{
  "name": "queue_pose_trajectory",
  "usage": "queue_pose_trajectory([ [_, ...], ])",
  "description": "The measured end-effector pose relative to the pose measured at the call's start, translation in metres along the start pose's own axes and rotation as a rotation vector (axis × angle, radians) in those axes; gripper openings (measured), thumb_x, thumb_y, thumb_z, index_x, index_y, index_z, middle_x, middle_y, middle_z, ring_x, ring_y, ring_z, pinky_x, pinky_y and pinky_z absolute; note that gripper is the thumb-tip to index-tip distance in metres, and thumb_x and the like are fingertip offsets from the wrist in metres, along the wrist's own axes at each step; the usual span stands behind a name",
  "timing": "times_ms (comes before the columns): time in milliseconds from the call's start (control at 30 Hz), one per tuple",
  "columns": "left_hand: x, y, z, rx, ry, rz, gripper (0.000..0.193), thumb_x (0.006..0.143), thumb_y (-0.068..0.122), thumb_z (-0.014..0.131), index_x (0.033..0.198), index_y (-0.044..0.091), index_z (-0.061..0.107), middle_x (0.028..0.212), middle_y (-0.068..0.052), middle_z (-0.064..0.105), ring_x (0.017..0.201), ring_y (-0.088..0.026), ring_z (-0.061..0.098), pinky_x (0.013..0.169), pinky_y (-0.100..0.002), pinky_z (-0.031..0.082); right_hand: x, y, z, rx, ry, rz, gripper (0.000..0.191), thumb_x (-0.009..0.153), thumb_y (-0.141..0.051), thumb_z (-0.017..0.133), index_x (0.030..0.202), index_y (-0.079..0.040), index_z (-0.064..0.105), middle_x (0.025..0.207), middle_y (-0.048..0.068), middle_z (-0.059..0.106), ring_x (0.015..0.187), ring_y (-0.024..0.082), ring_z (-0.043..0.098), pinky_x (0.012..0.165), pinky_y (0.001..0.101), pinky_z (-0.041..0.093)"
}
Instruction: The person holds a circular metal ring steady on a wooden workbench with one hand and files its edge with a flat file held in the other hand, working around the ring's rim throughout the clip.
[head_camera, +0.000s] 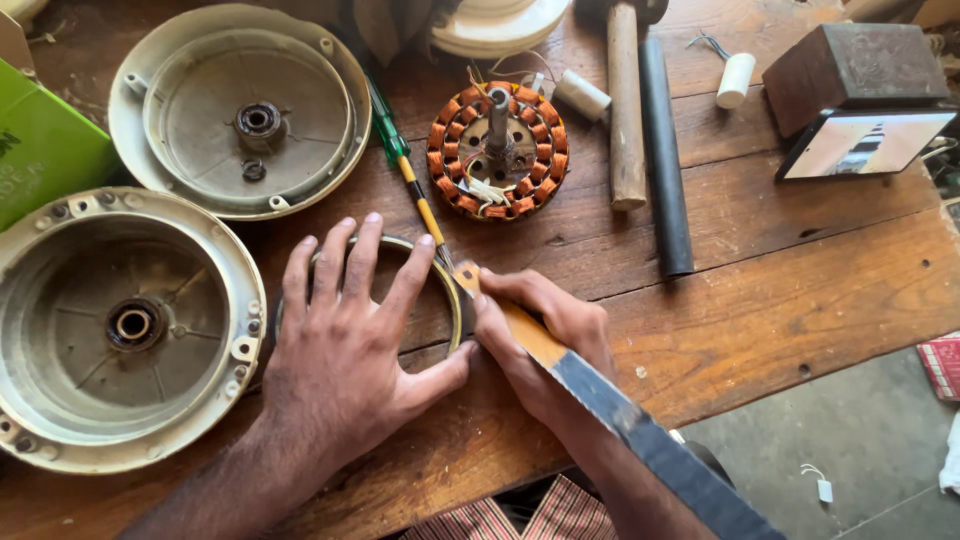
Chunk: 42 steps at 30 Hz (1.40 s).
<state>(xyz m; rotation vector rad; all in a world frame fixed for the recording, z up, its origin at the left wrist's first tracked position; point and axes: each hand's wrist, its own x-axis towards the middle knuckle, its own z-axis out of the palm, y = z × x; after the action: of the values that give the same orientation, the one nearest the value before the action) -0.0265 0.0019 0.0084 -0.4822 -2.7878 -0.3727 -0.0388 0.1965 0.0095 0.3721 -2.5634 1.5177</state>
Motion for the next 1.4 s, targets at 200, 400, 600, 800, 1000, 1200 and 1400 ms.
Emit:
queue_pose_trajectory([
  [200,-0.001,0.0,0.0,0.0,0.001,-0.001,0.094,0.075,0.07,0.066,0.145,0.01,0.05,0.145,-0.031,0.043,0.139,-0.045,0.036,0.117,-0.061,0.021,0.001,0.003,0.002,-0.012,-0.031,0.043,0.026,0.093,-0.018,0.074,0.114,-0.003,0.074,0.097,0.013,0.081,0.086,0.012,0.08,0.075,0.0265,0.061],
  [400,-0.001,0.0,-0.001,0.012,0.005,0.004,0.094,0.076,0.07,0.066,0.146,0.01,0.05,0.146,-0.031,0.043,0.139,-0.045,0.036,0.116,-0.061,0.022,0.003,0.002,0.0,0.044,-0.052,0.021,0.027,0.093,-0.016,0.072,0.117,-0.002,0.073,0.102,0.013,0.081,0.09,0.012,0.078,0.079,0.0269,0.061],
  [600,0.0,0.0,-0.002,0.016,0.006,0.004,0.093,0.076,0.07,0.065,0.145,0.01,0.051,0.144,-0.031,0.044,0.138,-0.044,0.036,0.116,-0.061,0.022,0.003,0.002,0.0,0.08,-0.044,0.065,0.027,0.092,-0.014,0.072,0.116,-0.001,0.074,0.103,0.013,0.082,0.092,0.013,0.076,0.08,0.0264,0.06],
  [800,0.0,0.001,0.0,0.017,0.011,0.01,0.094,0.076,0.07,0.065,0.146,0.009,0.05,0.144,-0.031,0.044,0.139,-0.044,0.036,0.117,-0.061,0.021,0.003,0.002,-0.001,0.091,-0.044,-0.012,0.026,0.095,-0.012,0.072,0.117,0.0,0.072,0.106,0.012,0.081,0.095,0.012,0.076,0.083,0.0266,0.06],
  [1000,0.0,0.0,0.0,0.015,0.027,0.006,0.094,0.076,0.071,0.065,0.144,0.009,0.051,0.143,-0.031,0.044,0.139,-0.045,0.037,0.116,-0.061,0.022,0.004,0.002,0.001,0.064,-0.029,0.033,0.026,0.093,-0.015,0.074,0.115,-0.001,0.074,0.101,0.013,0.081,0.091,0.014,0.077,0.079,0.0273,0.061],
  [1200,0.001,0.001,0.0,0.011,0.017,0.013,0.093,0.075,0.07,0.067,0.143,0.008,0.055,0.142,-0.031,0.048,0.136,-0.044,0.041,0.117,-0.059,0.025,0.003,0.002,0.003,0.047,-0.007,0.027,0.025,0.094,-0.017,0.073,0.114,-0.001,0.074,0.1,0.013,0.081,0.091,0.013,0.079,0.078,0.0277,0.062],
  [1400,0.001,0.003,0.001,0.031,0.022,0.019,0.095,0.074,0.07,0.067,0.143,0.006,0.055,0.144,-0.031,0.048,0.137,-0.043,0.042,0.118,-0.057,0.025,0.008,0.008,-0.007,0.03,-0.072,-0.075,0.024,0.094,-0.016,0.073,0.113,-0.001,0.073,0.098,0.013,0.08,0.087,0.015,0.079,0.077,0.0281,0.062],
])
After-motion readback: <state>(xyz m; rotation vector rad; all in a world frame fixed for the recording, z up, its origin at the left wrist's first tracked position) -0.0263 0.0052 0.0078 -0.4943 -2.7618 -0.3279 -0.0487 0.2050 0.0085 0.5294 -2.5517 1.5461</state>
